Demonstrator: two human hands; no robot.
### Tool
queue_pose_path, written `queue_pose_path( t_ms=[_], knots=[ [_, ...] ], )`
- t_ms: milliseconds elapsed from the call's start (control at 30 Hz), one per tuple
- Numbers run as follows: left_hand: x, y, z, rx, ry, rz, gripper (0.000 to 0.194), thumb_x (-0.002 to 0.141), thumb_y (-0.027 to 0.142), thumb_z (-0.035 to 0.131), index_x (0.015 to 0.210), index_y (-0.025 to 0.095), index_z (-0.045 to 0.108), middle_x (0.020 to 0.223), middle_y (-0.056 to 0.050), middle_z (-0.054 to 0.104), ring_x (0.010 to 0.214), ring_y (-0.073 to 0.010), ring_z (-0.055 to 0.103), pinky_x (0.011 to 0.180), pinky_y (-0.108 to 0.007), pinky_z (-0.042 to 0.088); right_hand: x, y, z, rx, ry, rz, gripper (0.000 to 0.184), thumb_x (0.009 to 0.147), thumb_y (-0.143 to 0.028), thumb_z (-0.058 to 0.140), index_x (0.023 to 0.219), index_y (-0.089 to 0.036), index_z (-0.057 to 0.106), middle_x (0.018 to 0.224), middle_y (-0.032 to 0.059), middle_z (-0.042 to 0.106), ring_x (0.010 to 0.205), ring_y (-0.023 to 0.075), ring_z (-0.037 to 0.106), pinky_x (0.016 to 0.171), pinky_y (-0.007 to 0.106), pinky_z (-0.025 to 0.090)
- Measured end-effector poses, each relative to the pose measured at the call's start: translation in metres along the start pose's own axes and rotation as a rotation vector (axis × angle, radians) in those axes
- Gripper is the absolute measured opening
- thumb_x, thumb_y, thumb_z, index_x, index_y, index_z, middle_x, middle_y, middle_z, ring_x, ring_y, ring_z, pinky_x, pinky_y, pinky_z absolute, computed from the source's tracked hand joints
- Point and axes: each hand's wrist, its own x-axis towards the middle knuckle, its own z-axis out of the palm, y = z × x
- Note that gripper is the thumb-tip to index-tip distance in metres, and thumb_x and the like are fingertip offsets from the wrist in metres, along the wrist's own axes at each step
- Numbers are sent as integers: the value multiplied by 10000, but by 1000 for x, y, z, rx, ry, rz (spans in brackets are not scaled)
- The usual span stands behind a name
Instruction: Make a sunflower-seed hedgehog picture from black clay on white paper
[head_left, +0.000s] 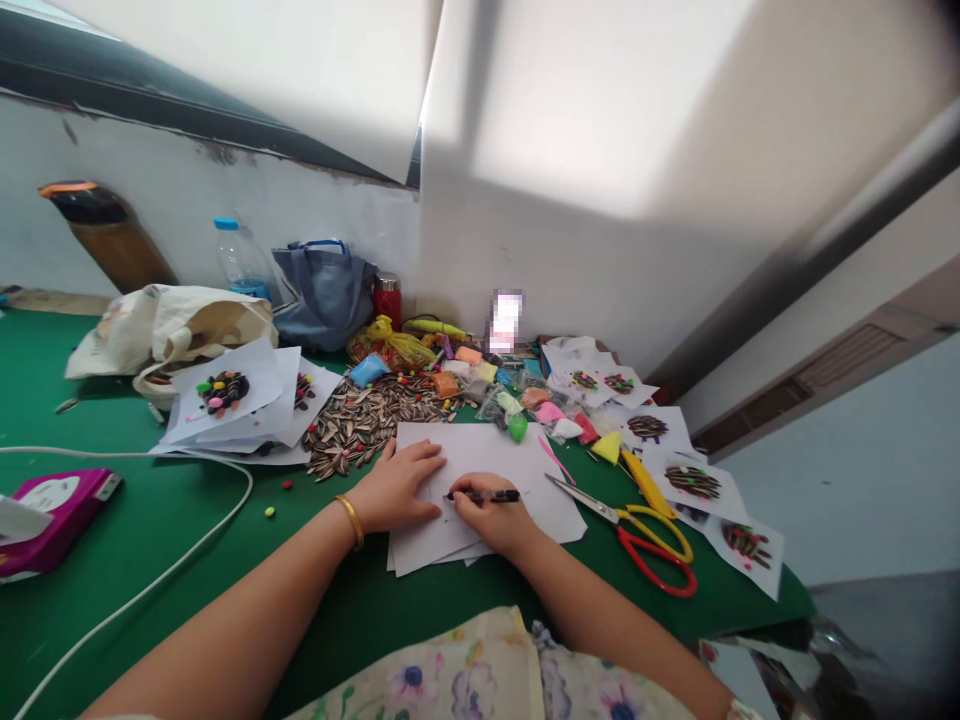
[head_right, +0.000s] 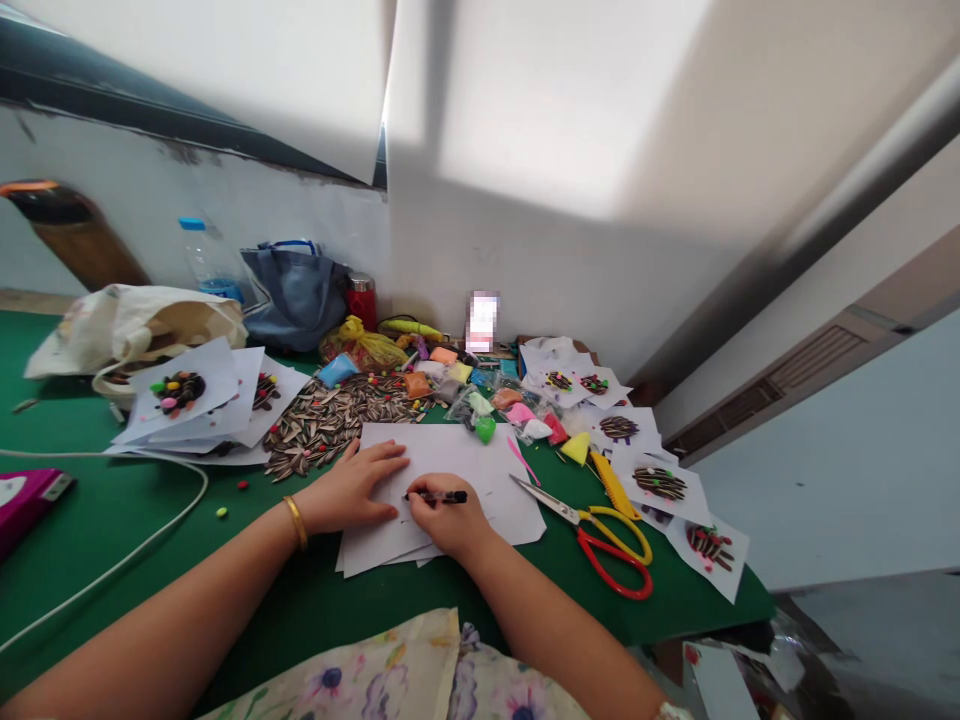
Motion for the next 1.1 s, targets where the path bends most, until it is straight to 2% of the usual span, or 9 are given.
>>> queue_pose_path(
  t_ms=[500,767,1100],
  knots=[
    [0,0,0,-25,5,-2,744,692,478,685,1375,282,465,1510,-85,366,1403,-315,279,1125,-625,36,3,1,-3,54,52,51,164,841,-181,547,892,-226,696,876,11,706,832,167,630,779,270,463],
    [0,1,0,-29,5,-6,746,690,480,690,1375,289,463,1509,-84,368,1403,-314,277,1127,-622,35,1,4,-3,121,75,32,164,848,-200,538,911,-219,688,908,13,706,872,167,631,813,273,465],
    [0,0,1,-19,1,-5,746,686,481,694,1372,300,463,1514,-81,361,1405,-326,273,1133,-610,28,-2,2,-2,56,-3,-9,145,838,-213,566,876,-228,706,860,3,714,826,158,636,790,254,460]
  ],
)
